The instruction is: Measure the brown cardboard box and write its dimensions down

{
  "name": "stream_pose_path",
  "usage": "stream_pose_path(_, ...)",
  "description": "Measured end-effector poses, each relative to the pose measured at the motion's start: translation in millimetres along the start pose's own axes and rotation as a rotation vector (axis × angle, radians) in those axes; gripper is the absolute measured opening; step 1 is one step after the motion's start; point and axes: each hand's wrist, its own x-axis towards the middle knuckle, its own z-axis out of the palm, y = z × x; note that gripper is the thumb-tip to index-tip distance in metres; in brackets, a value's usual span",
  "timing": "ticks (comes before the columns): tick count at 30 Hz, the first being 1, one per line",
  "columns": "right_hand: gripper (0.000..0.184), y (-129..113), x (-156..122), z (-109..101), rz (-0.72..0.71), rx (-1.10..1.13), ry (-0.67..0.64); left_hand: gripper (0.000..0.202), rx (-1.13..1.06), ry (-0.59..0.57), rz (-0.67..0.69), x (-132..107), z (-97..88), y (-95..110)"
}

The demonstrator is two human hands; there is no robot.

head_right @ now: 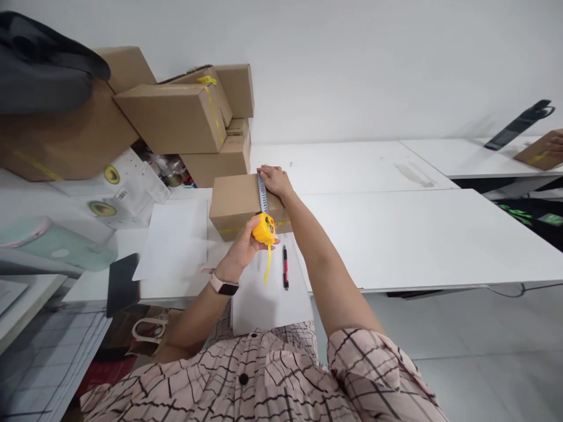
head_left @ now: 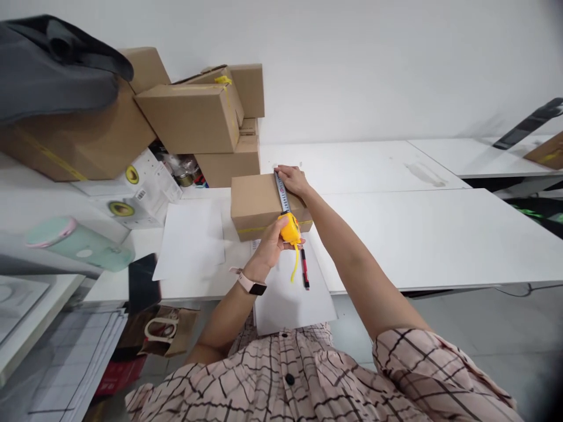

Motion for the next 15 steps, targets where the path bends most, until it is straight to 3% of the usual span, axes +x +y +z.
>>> stream_pose_path(6,0.047,-4.2,1.3,-0.7,-0.007,-0.117,-0.068,0.054,0.009,0.024,-0.018,6.5,-2.5,2.9)
stream_pose_path(15,0.047,-4.4,1.8,2.3,0.002,-0.148,-0.032,0.051,0.029,0.027,0.017,-1.9,2.9,-5.8)
